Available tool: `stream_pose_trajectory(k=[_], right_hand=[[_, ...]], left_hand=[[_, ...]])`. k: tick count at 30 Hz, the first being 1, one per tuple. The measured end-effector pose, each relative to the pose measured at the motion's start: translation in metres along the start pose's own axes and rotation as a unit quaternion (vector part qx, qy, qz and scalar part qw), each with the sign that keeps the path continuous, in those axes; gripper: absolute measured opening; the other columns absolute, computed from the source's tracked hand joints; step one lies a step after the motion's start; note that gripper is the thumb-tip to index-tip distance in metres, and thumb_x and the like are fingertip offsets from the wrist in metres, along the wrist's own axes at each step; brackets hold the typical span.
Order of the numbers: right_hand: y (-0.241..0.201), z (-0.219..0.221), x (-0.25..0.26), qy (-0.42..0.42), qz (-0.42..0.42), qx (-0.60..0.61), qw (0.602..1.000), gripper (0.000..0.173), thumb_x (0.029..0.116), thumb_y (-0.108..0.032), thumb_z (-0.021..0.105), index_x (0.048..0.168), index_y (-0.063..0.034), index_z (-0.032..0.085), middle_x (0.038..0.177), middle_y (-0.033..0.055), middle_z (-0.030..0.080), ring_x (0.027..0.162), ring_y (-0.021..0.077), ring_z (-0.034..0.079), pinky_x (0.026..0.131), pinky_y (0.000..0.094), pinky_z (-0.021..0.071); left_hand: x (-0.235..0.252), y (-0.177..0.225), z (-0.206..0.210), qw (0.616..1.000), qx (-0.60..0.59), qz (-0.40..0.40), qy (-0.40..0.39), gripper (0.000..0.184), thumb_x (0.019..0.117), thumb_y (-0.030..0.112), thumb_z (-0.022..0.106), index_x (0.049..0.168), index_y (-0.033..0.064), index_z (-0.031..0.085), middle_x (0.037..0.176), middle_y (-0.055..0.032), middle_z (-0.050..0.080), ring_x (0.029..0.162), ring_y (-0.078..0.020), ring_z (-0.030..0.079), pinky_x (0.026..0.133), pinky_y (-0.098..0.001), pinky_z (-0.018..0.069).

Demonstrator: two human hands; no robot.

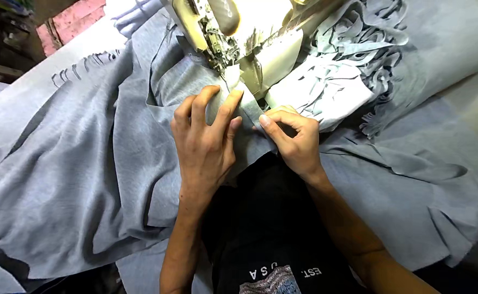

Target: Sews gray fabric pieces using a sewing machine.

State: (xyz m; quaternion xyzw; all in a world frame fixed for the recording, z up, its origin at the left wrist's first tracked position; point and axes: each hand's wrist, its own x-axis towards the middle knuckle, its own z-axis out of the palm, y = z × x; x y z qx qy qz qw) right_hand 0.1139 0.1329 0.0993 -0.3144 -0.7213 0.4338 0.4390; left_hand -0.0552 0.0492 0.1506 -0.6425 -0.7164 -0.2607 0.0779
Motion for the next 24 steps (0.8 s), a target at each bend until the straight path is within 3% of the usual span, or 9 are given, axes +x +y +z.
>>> stream_pose_trajectory(k=[4, 13, 24], right_hand=[[-0.002, 0.000, -0.001, -0.015, -0.004, -0.015, 1.000, 0.018, 0.0995, -0.017, 0.065, 0.091, -0.0093, 0.078, 0.096, -0.0011, 0.074, 0.094, 0.0102, 0.065, 0.083, 0.0323, 0.0502], [-0.007, -0.001, -0.005, -0.028, -0.007, 0.004, 1.000, 0.017, 0.0973, -0.013, 0.063, 0.087, -0.0088, 0.077, 0.095, -0.0010, 0.074, 0.094, 0.0099, 0.065, 0.082, 0.0296, 0.0509], [-0.010, -0.004, -0.009, -0.023, -0.018, -0.009, 1.000, 0.020, 0.0971, -0.015, 0.061, 0.085, -0.0113, 0.076, 0.096, -0.0027, 0.074, 0.095, 0.0095, 0.064, 0.086, 0.0355, 0.0469]], left_hand=[[-0.008, 0.002, -0.001, 1.000, 0.015, -0.027, 0.002, 0.043, 0.1076, 0.036, 0.045, 0.146, 0.0252, 0.060, 0.147, -0.0100, 0.052, 0.130, -0.0312, 0.046, 0.103, -0.0474, 0.0349], [-0.012, 0.004, -0.004, 0.999, 0.020, -0.050, 0.002, 0.052, 0.1086, 0.039, 0.040, 0.152, 0.0127, 0.052, 0.149, -0.0133, 0.050, 0.129, -0.0327, 0.046, 0.106, -0.0481, 0.0327], [-0.014, 0.008, -0.001, 0.998, 0.038, -0.057, -0.006, 0.056, 0.1087, 0.044, 0.035, 0.157, 0.0165, 0.046, 0.156, -0.0119, 0.044, 0.132, -0.0330, 0.044, 0.106, -0.0489, 0.0330]])
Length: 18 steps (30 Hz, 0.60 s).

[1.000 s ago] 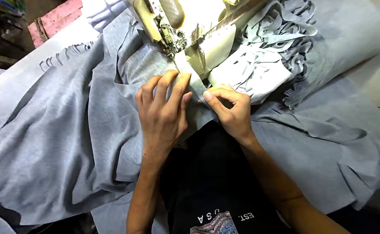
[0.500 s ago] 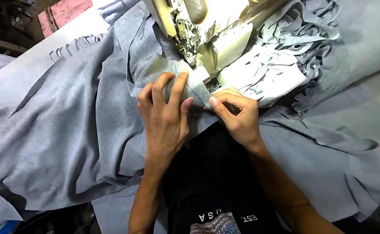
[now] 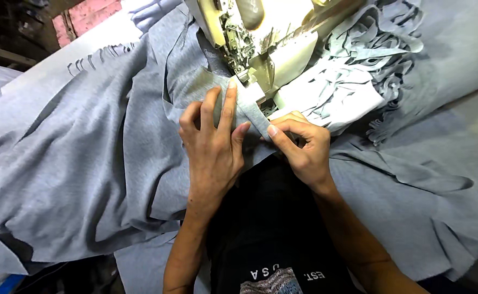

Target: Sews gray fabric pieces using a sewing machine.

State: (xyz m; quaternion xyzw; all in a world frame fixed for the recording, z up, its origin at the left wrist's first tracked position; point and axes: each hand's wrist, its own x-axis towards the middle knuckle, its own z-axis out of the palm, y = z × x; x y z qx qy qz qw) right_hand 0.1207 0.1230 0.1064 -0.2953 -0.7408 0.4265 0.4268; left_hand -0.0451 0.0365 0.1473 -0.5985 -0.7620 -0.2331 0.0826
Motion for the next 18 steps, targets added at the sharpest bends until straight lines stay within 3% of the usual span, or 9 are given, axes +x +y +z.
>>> stream_pose_trajectory(k=[6, 11, 18], right_hand=[[-0.001, 0.000, -0.002, 0.004, -0.001, 0.007, 1.000, 0.019, 0.0969, -0.015, 0.062, 0.085, -0.0109, 0.076, 0.094, -0.0026, 0.074, 0.093, 0.0093, 0.064, 0.085, 0.0351, 0.0466], [-0.003, -0.001, -0.003, 0.012, -0.006, 0.021, 1.000, 0.019, 0.0976, -0.015, 0.061, 0.087, -0.0094, 0.076, 0.094, -0.0010, 0.074, 0.093, 0.0102, 0.065, 0.084, 0.0329, 0.0505], [-0.001, -0.002, -0.006, 0.044, 0.000, 0.021, 0.999, 0.018, 0.0992, -0.015, 0.061, 0.089, -0.0081, 0.075, 0.094, -0.0003, 0.072, 0.093, 0.0108, 0.065, 0.081, 0.0309, 0.0512]], left_hand=[[0.000, 0.006, 0.002, 1.000, 0.006, -0.006, -0.001, 0.059, 0.1082, 0.046, 0.035, 0.157, 0.0140, 0.045, 0.157, -0.0125, 0.043, 0.133, -0.0348, 0.043, 0.103, -0.0509, 0.0346], [0.002, 0.016, 0.003, 1.000, 0.016, -0.017, -0.005, 0.062, 0.1077, 0.049, 0.036, 0.156, 0.0106, 0.046, 0.157, -0.0143, 0.043, 0.136, -0.0364, 0.042, 0.107, -0.0522, 0.0337], [0.013, 0.033, 0.016, 0.999, 0.003, -0.036, 0.013, 0.069, 0.1070, 0.052, 0.037, 0.150, -0.0009, 0.048, 0.156, -0.0177, 0.044, 0.140, -0.0377, 0.041, 0.112, -0.0559, 0.0300]])
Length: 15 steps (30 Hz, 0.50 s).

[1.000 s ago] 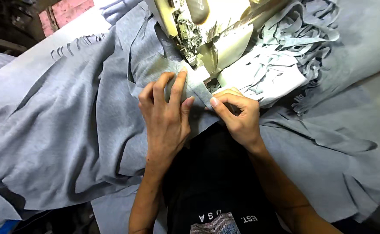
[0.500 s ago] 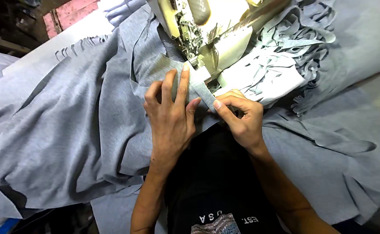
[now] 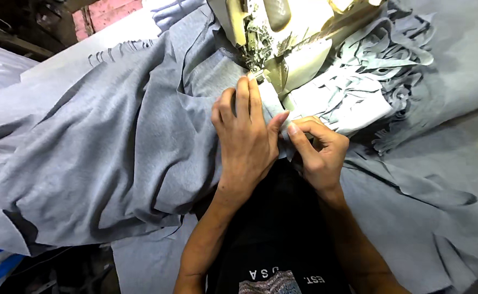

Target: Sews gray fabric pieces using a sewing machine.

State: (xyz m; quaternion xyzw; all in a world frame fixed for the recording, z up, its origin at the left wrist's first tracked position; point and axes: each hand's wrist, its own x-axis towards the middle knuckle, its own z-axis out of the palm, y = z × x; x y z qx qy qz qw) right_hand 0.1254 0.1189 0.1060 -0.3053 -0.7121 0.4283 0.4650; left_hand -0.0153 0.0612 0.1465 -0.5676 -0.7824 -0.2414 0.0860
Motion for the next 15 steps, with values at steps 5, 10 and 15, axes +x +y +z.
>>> stream_pose_trajectory(k=[5, 10, 15], right_hand=[[0.0040, 0.0008, 0.0017, 0.003, -0.003, -0.011, 1.000, 0.019, 0.0994, -0.015, 0.061, 0.089, -0.0083, 0.075, 0.095, 0.0005, 0.072, 0.094, 0.0110, 0.066, 0.083, 0.0306, 0.0525], [0.0059, 0.0008, 0.0011, -0.007, 0.005, -0.020, 1.000, 0.019, 0.0997, -0.016, 0.061, 0.090, -0.0087, 0.075, 0.095, -0.0004, 0.072, 0.093, 0.0098, 0.065, 0.081, 0.0301, 0.0520], [0.0065, 0.0010, 0.0031, -0.012, 0.010, -0.013, 1.000, 0.019, 0.0993, -0.015, 0.061, 0.090, -0.0086, 0.076, 0.096, -0.0001, 0.073, 0.095, 0.0103, 0.066, 0.084, 0.0307, 0.0530]], left_hand=[[0.0001, 0.0048, -0.0005, 1.000, 0.003, -0.013, 0.006, 0.065, 0.1085, 0.048, 0.036, 0.151, 0.0001, 0.046, 0.158, -0.0169, 0.042, 0.141, -0.0379, 0.040, 0.111, -0.0567, 0.0312], [-0.0038, 0.0034, 0.0016, 1.000, 0.017, -0.017, 0.015, 0.063, 0.1088, 0.047, 0.034, 0.154, 0.0036, 0.045, 0.160, -0.0126, 0.042, 0.142, -0.0345, 0.040, 0.112, -0.0563, 0.0301], [-0.0057, -0.0005, 0.0029, 1.000, 0.020, -0.013, 0.010, 0.065, 0.1085, 0.049, 0.033, 0.157, 0.0056, 0.041, 0.162, -0.0108, 0.039, 0.145, -0.0328, 0.038, 0.116, -0.0560, 0.0275]])
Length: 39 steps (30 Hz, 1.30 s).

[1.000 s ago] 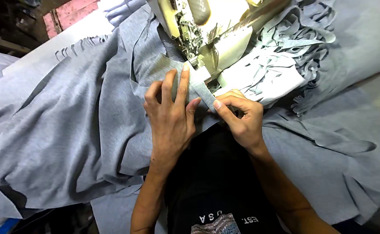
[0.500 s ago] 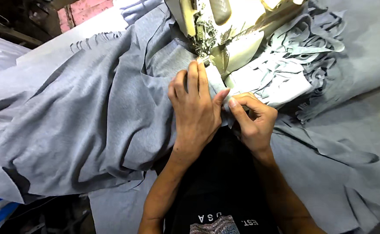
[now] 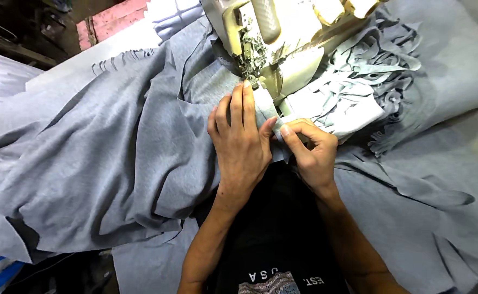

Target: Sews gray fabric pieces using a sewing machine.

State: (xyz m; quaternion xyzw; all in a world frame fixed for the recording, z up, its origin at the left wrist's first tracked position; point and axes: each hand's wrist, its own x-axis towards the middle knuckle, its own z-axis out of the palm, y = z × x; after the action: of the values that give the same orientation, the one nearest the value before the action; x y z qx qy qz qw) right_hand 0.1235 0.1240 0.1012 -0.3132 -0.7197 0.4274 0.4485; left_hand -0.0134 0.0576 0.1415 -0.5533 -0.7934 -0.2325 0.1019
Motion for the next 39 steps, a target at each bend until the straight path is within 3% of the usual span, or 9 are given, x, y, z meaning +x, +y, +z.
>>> stream_pose_trajectory(k=[4, 9, 27, 32, 39], right_hand=[[0.000, 0.000, 0.001, -0.007, 0.000, -0.006, 1.000, 0.019, 0.0997, -0.015, 0.061, 0.091, -0.0083, 0.076, 0.096, -0.0003, 0.073, 0.094, 0.0100, 0.066, 0.083, 0.0307, 0.0529], [-0.002, 0.002, -0.001, -0.020, -0.005, -0.005, 1.000, 0.020, 0.0997, -0.016, 0.060, 0.090, -0.0089, 0.076, 0.096, -0.0007, 0.073, 0.095, 0.0102, 0.065, 0.084, 0.0321, 0.0515], [-0.004, -0.003, -0.001, 0.004, -0.003, 0.034, 0.999, 0.020, 0.0997, -0.012, 0.059, 0.088, -0.0068, 0.074, 0.092, 0.0009, 0.071, 0.088, 0.0094, 0.066, 0.075, 0.0257, 0.0539], [-0.001, -0.003, 0.002, 0.012, -0.005, 0.027, 1.000, 0.020, 0.1007, -0.013, 0.059, 0.088, -0.0061, 0.073, 0.093, 0.0013, 0.071, 0.089, 0.0091, 0.066, 0.076, 0.0254, 0.0548], [0.003, 0.000, 0.002, 0.008, -0.008, 0.014, 1.000, 0.020, 0.1004, -0.013, 0.060, 0.089, -0.0060, 0.074, 0.094, 0.0016, 0.071, 0.090, 0.0096, 0.066, 0.078, 0.0269, 0.0546]], left_hand=[[-0.008, -0.006, -0.002, 1.000, -0.005, 0.011, -0.010, 0.061, 0.1085, 0.047, 0.034, 0.159, 0.0117, 0.040, 0.165, -0.0121, 0.034, 0.151, -0.0334, 0.032, 0.122, -0.0575, 0.0213], [-0.016, -0.009, -0.001, 1.000, 0.008, 0.007, -0.009, 0.067, 0.1078, 0.049, 0.034, 0.161, 0.0089, 0.034, 0.167, -0.0143, 0.030, 0.154, -0.0349, 0.026, 0.124, -0.0608, 0.0154], [-0.009, 0.003, 0.000, 1.000, 0.007, 0.002, -0.020, 0.075, 0.1069, 0.055, 0.031, 0.160, 0.0016, 0.033, 0.167, -0.0157, 0.028, 0.154, -0.0364, 0.026, 0.123, -0.0620, 0.0140], [-0.002, 0.006, 0.009, 1.000, 0.006, 0.001, -0.003, 0.072, 0.1077, 0.053, 0.032, 0.156, -0.0006, 0.040, 0.165, -0.0154, 0.034, 0.153, -0.0345, 0.029, 0.122, -0.0614, 0.0166], [-0.002, 0.006, 0.012, 1.000, 0.014, 0.000, 0.015, 0.069, 0.1084, 0.049, 0.031, 0.157, 0.0004, 0.038, 0.166, -0.0142, 0.033, 0.153, -0.0324, 0.030, 0.121, -0.0600, 0.0177]])
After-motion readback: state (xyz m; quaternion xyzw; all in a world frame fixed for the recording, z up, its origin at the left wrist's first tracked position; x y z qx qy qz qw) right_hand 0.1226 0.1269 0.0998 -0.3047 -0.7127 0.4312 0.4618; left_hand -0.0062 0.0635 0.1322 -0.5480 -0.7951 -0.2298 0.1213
